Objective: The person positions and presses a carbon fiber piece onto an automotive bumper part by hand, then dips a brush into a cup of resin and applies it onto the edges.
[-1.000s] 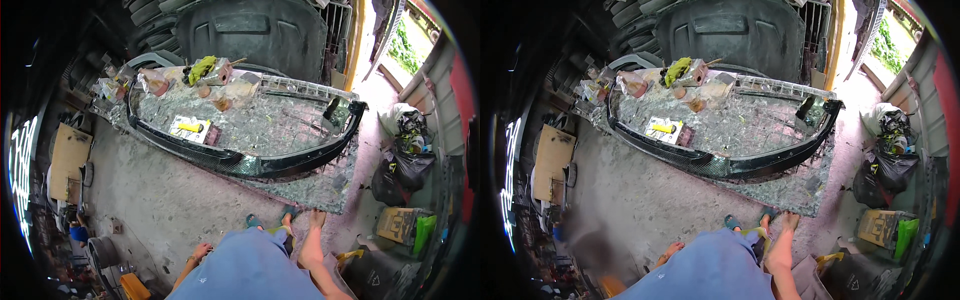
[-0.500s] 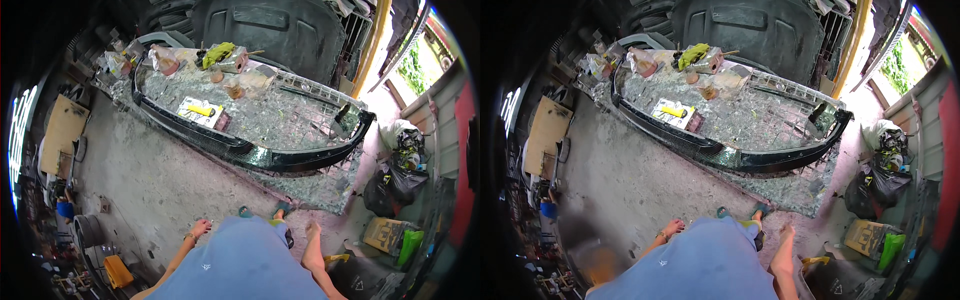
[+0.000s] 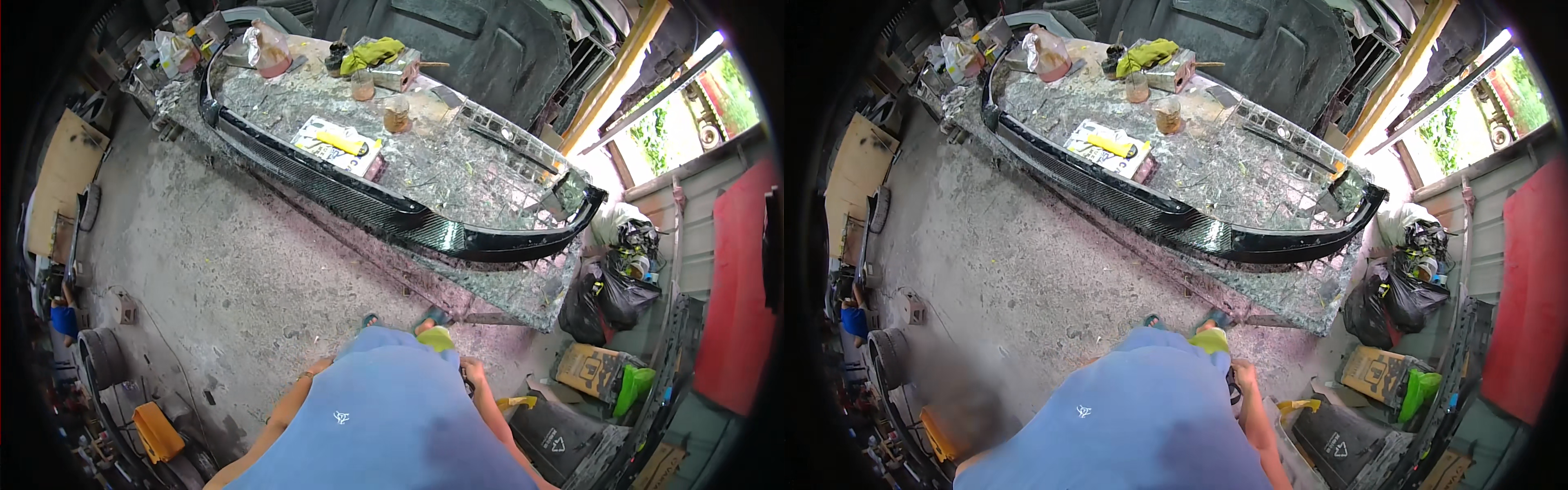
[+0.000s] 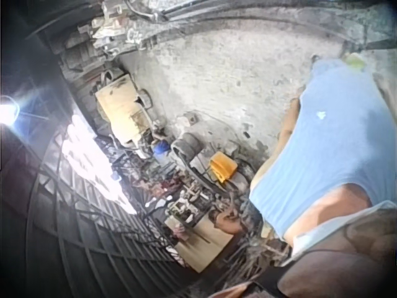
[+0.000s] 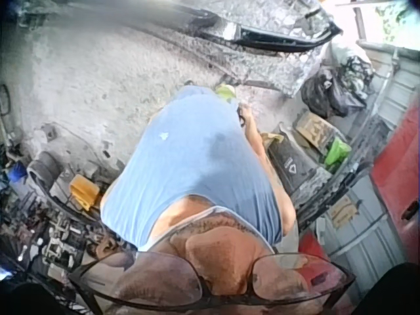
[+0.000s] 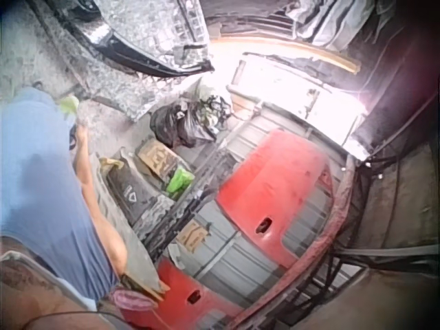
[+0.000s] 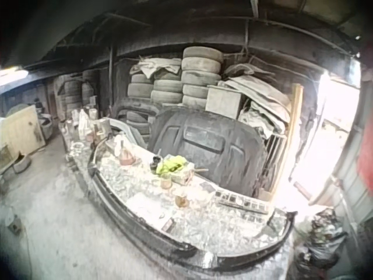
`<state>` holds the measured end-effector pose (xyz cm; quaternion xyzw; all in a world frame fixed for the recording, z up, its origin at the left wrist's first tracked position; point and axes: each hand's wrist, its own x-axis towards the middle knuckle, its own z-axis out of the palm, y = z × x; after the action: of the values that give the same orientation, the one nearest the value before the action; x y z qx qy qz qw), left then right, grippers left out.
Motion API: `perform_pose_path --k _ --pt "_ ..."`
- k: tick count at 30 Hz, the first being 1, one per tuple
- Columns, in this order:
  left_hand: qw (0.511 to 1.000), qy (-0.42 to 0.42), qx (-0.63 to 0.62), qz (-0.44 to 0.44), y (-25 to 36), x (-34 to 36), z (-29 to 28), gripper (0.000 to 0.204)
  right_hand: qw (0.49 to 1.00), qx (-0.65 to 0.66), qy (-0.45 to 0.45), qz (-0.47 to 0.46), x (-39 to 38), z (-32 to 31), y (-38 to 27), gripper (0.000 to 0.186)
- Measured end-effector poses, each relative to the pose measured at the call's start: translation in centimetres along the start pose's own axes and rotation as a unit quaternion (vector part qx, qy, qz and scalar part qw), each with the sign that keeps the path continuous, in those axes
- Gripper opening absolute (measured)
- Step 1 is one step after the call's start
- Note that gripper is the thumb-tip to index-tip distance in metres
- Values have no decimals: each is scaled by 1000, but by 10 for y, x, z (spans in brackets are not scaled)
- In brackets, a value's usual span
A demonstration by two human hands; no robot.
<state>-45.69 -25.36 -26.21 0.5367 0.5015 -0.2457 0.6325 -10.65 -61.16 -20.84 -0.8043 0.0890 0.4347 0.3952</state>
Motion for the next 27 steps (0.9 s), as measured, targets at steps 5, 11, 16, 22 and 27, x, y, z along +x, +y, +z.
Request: perform_pose_path --k 5,11,16,22,27 --pt "992 -73 -101 0 27 -17 33 53 995 -83 20 -56 -5 12 -11 24" --pt "875 -274 -400 -4 137 -71 -15 65 992 -99 -5 -75 13 15 -15 22" --pt "793 -100 -523 295 219 -103 -88 69 959 -230 -51 -156 60 16 -43 21" --pt "903 176 -361 153 135 -15 -93 49 985 -35 -68 -153 96 32 -91 18" --pt "942 107 316 47 48 -34 -46 42 977 -11 -91 -194 149 44 -70 19"
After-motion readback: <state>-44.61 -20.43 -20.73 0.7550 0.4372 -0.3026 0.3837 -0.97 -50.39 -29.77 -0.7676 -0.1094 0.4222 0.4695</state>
